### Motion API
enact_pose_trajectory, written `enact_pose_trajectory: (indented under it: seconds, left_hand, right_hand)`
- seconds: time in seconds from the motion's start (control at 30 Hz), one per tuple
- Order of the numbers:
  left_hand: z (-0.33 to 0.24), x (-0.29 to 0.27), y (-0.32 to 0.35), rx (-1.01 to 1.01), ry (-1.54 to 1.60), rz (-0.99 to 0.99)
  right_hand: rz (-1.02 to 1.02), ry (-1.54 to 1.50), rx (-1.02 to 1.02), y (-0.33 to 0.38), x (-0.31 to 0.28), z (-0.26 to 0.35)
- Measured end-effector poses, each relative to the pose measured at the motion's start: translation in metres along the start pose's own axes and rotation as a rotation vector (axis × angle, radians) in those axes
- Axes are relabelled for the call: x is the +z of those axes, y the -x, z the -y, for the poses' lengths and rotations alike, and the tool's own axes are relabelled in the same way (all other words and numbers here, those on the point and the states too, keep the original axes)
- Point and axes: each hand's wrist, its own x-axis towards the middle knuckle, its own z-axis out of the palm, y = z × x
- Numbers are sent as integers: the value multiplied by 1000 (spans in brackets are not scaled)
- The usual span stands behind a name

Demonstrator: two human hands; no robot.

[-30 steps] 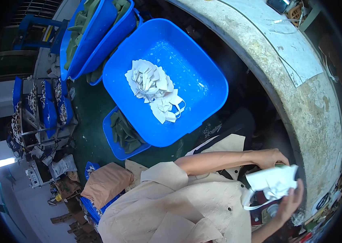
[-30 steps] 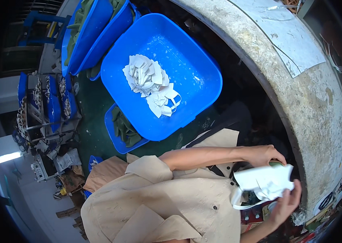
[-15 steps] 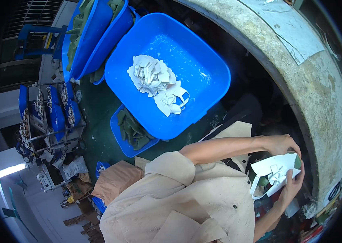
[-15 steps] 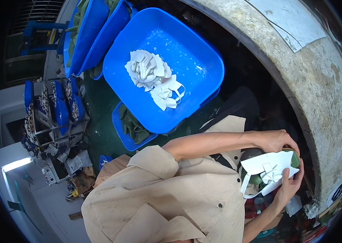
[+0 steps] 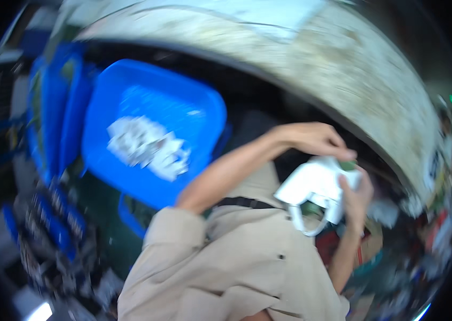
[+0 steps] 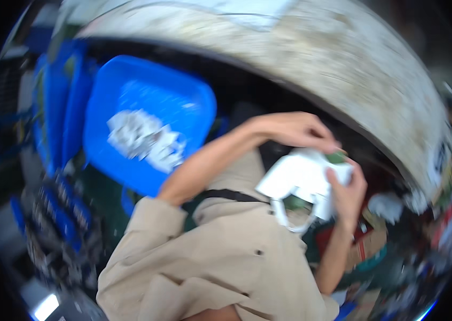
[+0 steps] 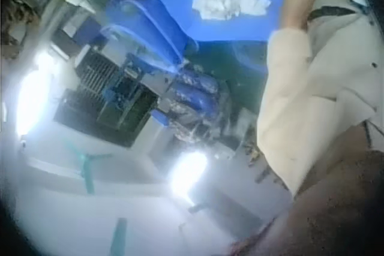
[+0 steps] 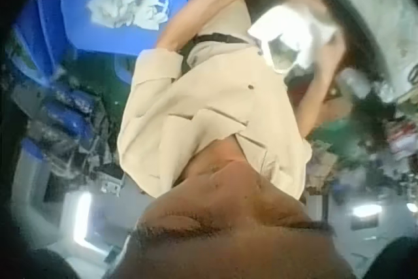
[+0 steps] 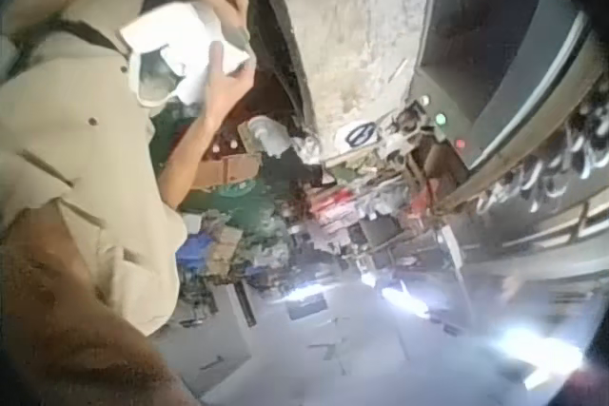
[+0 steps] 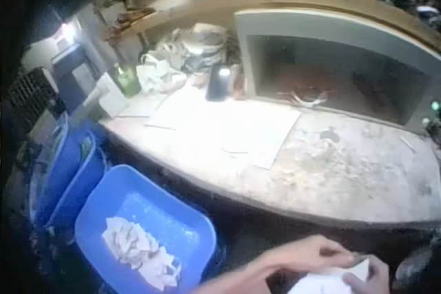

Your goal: The person repeatedly assembles white slipper straps onto green slipper soles by hand. They pick up a strap and a sole, align the strap over the sole, and press the edges to secure it. The person handles multiple slipper units one at a time, placing each finished slipper on the workbench.

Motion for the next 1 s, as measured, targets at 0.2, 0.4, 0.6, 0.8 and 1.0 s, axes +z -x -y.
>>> enact_pose_trajectory:
  seconds: [0.2,0.4,0.6,0.8,1.0]
  left_hand:
    - [-19,22,2,81,-171,-143]
    - [-33,31,2,-46,-148,-164]
    - [-27,33,4,-40,-157,-207]
    - [-27,32,0,-83,-170,-215]
    - [-32,36,1,-114,-141,-244]
  right_hand:
    - [7,-317,6,5,-1,-4]
    - [-53,-142,-24,8,-9,-2]
    - [-55,-168,-77,3,-12,8]
    - [-80,-436,-46,-3,-3,-13]
    - [21,-571,74,-9,-11,-19]
